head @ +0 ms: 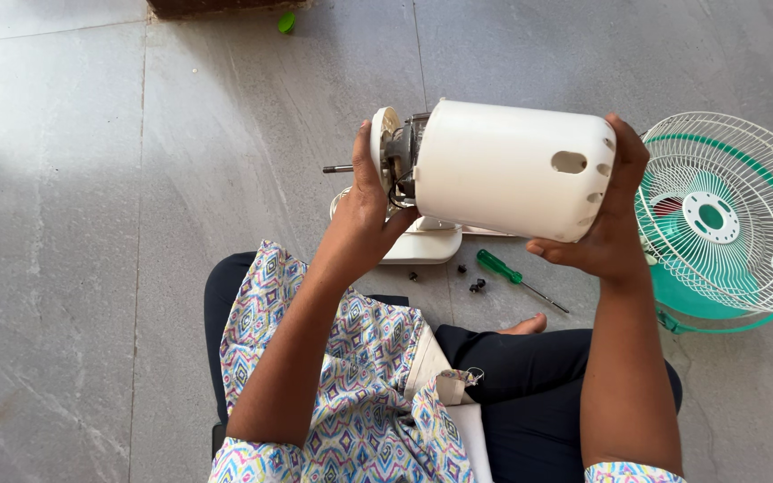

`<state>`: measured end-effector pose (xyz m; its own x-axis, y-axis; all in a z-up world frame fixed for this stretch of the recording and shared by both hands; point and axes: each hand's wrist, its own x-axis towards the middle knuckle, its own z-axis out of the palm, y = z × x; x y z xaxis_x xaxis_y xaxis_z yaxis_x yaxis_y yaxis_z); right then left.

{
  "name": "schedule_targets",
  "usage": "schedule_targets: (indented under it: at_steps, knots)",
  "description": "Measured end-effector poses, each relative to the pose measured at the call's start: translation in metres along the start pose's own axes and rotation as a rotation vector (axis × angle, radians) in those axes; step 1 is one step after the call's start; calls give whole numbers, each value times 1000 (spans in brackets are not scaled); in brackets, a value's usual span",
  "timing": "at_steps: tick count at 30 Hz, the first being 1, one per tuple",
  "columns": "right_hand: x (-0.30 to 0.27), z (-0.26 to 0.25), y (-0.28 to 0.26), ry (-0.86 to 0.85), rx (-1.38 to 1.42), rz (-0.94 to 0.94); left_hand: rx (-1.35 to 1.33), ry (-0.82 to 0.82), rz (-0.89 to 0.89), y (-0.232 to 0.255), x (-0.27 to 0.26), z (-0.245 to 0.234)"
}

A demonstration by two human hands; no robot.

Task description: The person sits on the floor and repeatedly fits the white plastic motor housing over the fan motor, then removes it to inspect the internal components. The person handles the motor, housing, and fan base while sitting cross-legged.

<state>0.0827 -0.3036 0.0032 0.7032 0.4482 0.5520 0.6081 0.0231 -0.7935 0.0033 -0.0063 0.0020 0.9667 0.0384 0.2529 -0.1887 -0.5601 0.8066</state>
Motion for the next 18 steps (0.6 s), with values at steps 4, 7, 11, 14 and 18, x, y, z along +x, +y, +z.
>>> schedule_targets:
  at_steps: [4, 7, 11, 14, 18]
  knots:
    - [3, 8, -4, -2, 85, -21, 12, -12, -1, -1, -1, 0]
    - [6, 11, -7, 3, 123, -51, -6, -6, 46, -2, -3, -4]
    - [13, 16, -6, 16, 57, -128, -30, -10, 35, -2, -5, -7]
    - [14, 19, -4, 28, 78, -118, -50, -11, 58, -1, -6, -7]
    - [17, 15, -2, 21, 118, -123, -27, -4, 86, -2, -5, -10]
